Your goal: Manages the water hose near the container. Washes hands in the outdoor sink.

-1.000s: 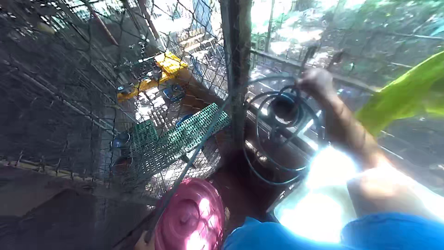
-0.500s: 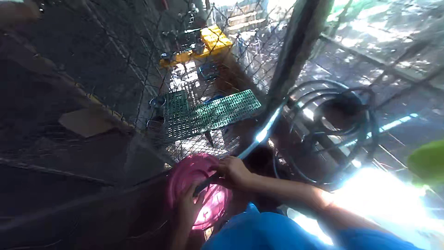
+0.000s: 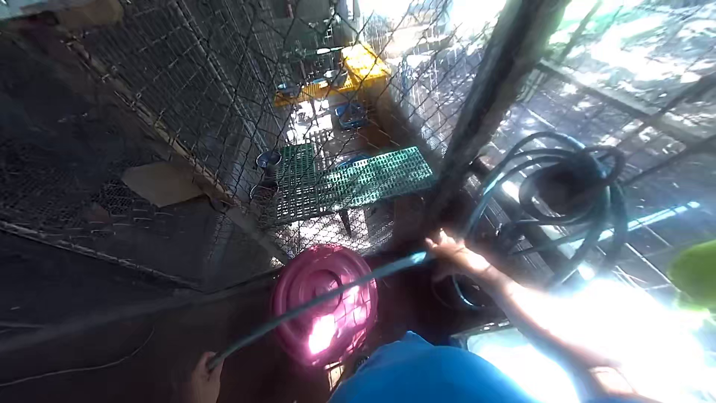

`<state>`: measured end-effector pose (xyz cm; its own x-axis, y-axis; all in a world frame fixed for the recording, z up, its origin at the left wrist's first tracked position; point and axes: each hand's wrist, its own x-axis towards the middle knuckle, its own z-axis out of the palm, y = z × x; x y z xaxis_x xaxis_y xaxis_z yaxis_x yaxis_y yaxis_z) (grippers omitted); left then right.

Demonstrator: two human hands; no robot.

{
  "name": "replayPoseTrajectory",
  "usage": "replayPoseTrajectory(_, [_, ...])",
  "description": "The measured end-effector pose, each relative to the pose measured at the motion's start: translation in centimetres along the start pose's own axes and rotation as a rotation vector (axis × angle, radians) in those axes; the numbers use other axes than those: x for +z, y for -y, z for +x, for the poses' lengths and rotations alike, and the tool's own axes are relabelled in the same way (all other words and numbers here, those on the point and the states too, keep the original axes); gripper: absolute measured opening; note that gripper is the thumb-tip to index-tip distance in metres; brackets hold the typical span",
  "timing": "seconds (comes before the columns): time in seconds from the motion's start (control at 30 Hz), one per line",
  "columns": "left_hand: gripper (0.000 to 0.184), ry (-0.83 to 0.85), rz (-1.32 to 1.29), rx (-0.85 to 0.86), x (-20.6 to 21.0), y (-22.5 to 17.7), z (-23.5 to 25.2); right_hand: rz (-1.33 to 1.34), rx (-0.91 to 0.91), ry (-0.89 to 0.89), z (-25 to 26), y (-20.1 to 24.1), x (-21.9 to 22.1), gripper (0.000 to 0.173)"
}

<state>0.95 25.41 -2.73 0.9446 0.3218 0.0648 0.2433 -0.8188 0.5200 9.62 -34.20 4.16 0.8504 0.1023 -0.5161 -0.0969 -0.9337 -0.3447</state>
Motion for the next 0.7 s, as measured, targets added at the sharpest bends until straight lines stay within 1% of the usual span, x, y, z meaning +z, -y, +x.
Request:
replayPoseTrajectory(0.03, [0.028, 0.042, 0.036, 0.082, -1.5, -1.7, -0.1, 0.010, -0.052, 0.065, -0.2, 1.1, -0.4, 0.102])
replayPoseTrajectory(0.07, [0.028, 0.091, 0.071, 0.170, -2.5, -4.1, -0.2, 0.090, -0.201, 0.084, -0.8, 3.0, -1.3, 0.099])
replayPoseTrajectory(0.1, [0.027, 0.130, 0.110, 0.277, -2.7, -7.0, -0.6, 0.176, -0.353, 0.064, -1.5, 5.7, -2.5, 0.093])
replayPoseTrajectory(0.17, [0.017, 0.230, 0.136, 0.475, -1.0, -14.0, -1.9, 0.233, -0.545, -0.004, -1.6, 12.4, -4.6, 0.082])
replayPoseTrajectory(0.2, [0.015, 0.328, 0.148, 0.533, 0.2, -17.7, -2.5, 0.222, -0.587, 0.006, -0.6, 15.8, -4.9, 0.079])
replayPoseTrajectory(0.23, [0.020, 0.451, 0.170, 0.559, 1.3, -21.7, -3.1, 0.225, -0.619, 0.043, 0.7, 19.0, -4.6, 0.076])
replayPoseTrajectory(0.27, [0.025, 0.534, 0.180, 0.606, 2.3, -25.4, -3.6, 0.240, -0.632, 0.102, 2.0, 21.8, -3.6, 0.069])
replayPoseTrajectory(0.33, [0.027, 0.546, 0.174, 0.771, 4.2, -31.6, -4.8, 0.281, -0.578, 0.319, 3.4, 25.5, -1.0, 0.057])
replayPoseTrajectory(0.37, [0.027, 0.473, 0.155, 0.861, 5.0, -33.8, -5.7, 0.288, -0.522, 0.428, 3.5, 26.3, 0.4, 0.053])
replayPoseTrajectory(0.4, [0.025, 0.313, 0.097, 0.973, 6.3, -35.0, -6.7, 0.261, -0.468, 0.505, 2.8, 26.7, 1.3, 0.048])
replayPoseTrajectory(0.43, [0.028, 0.199, 0.028, 1.056, 7.2, -35.7, -7.4, 0.222, -0.445, 0.540, 1.6, 26.8, 1.5, 0.042])
replayPoseTrajectory(0.47, [0.033, 0.130, -0.047, 1.158, 7.9, -35.8, -7.7, 0.199, -0.464, 0.531, 0.8, 26.4, 1.7, 0.035])
replayPoseTrajectory(0.5, [0.037, 0.121, -0.144, 1.277, 8.2, -35.4, -7.7, 0.204, -0.486, 0.514, 0.1, 25.8, 1.2, 0.031])
replayPoseTrajectory(0.53, [0.035, 0.141, -0.275, 1.377, 8.0, -34.7, -7.7, 0.218, -0.523, 0.460, -0.6, 24.8, 0.3, 0.029])
replayPoseTrajectory(0.57, [0.031, 0.172, -0.425, 1.420, 7.2, -33.9, -7.6, 0.230, -0.563, 0.389, -1.7, 23.6, -1.4, 0.029])
replayPoseTrajectory(0.6, [0.029, 0.174, -0.525, 1.395, 6.0, -32.6, -7.5, 0.236, -0.621, 0.290, -3.1, 22.1, -3.5, 0.028])
replayPoseTrajectory(0.63, [0.031, 0.114, -0.567, 1.310, 4.5, -31.0, -7.1, 0.262, -0.675, 0.184, -4.8, 20.1, -5.6, 0.026])
replayPoseTrajectory(0.67, [0.040, 0.014, -0.525, 1.204, 2.8, -29.4, -6.3, 0.294, -0.716, 0.079, -6.8, 17.8, -7.5, 0.023])
replayPoseTrajectory(0.7, [0.056, -0.100, -0.398, 1.119, 1.1, -27.5, -4.8, 0.325, -0.745, -0.017, -9.1, 15.3, -9.1, 0.022])
